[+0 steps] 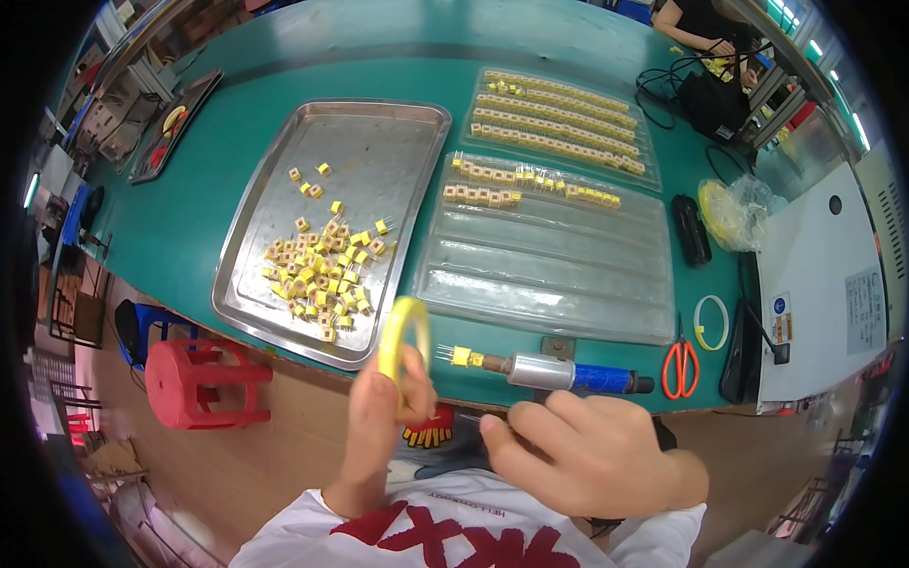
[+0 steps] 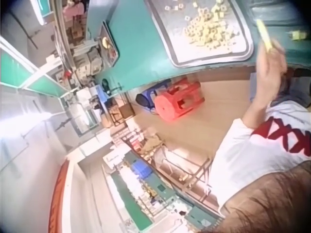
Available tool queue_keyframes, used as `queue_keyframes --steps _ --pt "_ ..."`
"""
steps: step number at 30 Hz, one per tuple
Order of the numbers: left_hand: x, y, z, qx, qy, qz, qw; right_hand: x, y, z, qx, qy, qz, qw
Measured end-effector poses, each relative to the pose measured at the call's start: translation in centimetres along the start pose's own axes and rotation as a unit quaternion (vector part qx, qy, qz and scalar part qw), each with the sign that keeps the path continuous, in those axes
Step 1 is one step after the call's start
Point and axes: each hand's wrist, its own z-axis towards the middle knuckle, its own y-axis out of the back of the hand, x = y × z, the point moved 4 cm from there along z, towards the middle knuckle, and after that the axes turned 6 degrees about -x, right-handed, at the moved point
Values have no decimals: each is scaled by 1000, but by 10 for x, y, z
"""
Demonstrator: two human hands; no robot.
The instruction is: The person wraps yellow tape around a small transformer, cuts it with shears, and places it onto a winding machine to rotate the handle. After winding, the finished component is placed into a plastic tray, and the process is repeated.
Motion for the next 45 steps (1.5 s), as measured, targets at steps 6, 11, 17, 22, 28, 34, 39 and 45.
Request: queue_keyframes --steps 6,11,17,22,28,34,39,45 --pt "-21 -19 32 0 -91 228 969 -21 15 -2 -83 -130 30 988" --pt "-22 -4 32 -131 -223 262 930 -81 11 5 -214 -279 95 931" --pt "-78 81 26 -293 -331 326 835 -160 -43 2 -80 -296 105 946" --pt "-100 78 34 -303 -334 355 819 -185 -83 26 -30 -291 48 955" --pt "-82 75 -1 -248 -437 74 861 -189 -92 36 -79 -205 -40 975" --pt "-52 25 -33 24 -268 -271 924 -135 -25 25 -77 -245 69 964" --pt "-11 -17 -37 113 -75 -76 988 -33 16 -3 -40 -136 197 970" --pt "2 -40 -39 160 55 -74 983 -2 -2 -33 -104 -55 249 961"
